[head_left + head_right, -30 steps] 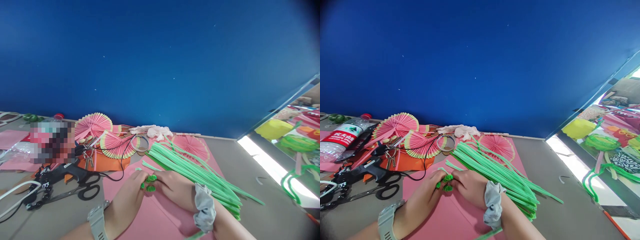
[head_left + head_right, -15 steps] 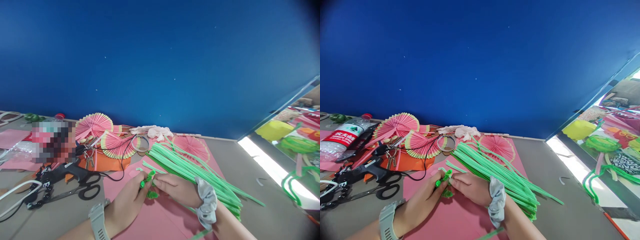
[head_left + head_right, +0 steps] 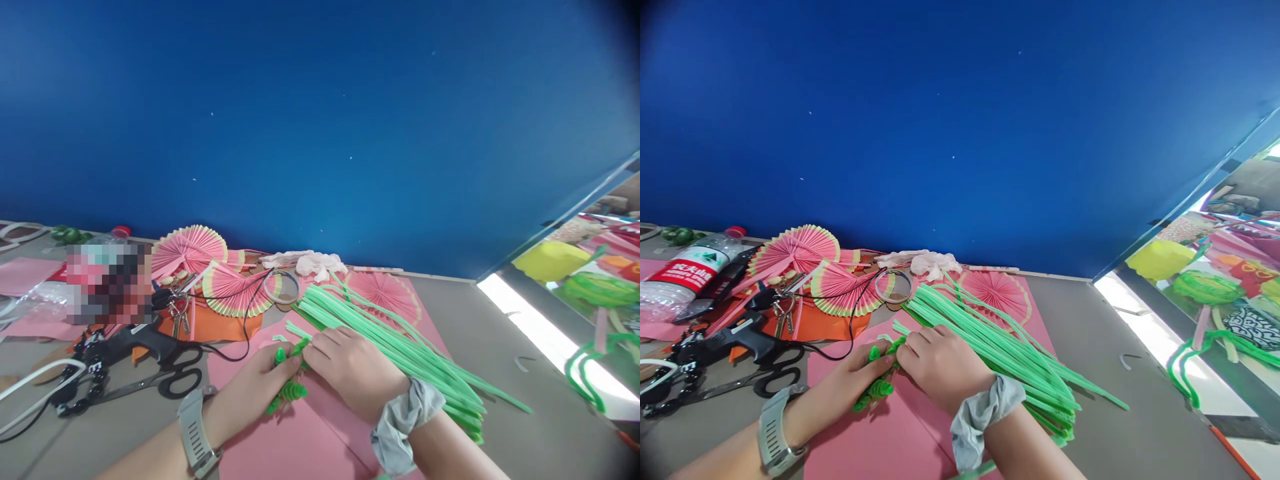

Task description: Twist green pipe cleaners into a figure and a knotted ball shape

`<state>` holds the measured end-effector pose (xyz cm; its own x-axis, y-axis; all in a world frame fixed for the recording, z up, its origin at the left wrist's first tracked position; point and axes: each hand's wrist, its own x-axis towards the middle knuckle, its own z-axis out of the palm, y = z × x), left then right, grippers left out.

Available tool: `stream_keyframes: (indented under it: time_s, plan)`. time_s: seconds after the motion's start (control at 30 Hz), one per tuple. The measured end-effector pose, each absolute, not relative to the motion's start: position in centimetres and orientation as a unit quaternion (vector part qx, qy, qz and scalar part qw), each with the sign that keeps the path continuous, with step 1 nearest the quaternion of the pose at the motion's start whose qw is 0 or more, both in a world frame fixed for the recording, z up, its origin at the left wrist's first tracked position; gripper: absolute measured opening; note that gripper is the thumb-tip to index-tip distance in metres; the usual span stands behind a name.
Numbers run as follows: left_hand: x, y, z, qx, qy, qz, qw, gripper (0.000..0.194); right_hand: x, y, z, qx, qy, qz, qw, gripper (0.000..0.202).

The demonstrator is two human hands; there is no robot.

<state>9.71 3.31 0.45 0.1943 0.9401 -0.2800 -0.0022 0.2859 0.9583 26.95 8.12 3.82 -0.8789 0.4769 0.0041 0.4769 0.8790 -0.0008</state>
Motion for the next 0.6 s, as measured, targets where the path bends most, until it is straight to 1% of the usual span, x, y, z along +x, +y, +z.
stream_keyframes:
  time_s: [0.1,0.23,0.43,0.6]
  plan:
    - [9.5,3.5,1.0,0.454,0.516,0.347,0.638,0.027,27.0,8.1,3.5,-0.223,-0.974,-0.040,0.008,0.012]
    - [9.4,3.6,1.3,0.455,0.517,0.344,0.638,0.027,27.1,8.0,3.0,-0.214,-0.974,-0.070,0.023,0.010]
    - [9.5,3.6,1.1,0.461,0.510,0.332,0.646,0.025,27.1,8.3,2.6,-0.197,-0.977,-0.076,0.038,0.013]
    - [9.7,3.6,0.8,0.468,0.490,0.340,0.652,0.029,27.2,8.3,2.0,-0.187,-0.977,-0.079,0.059,0.013]
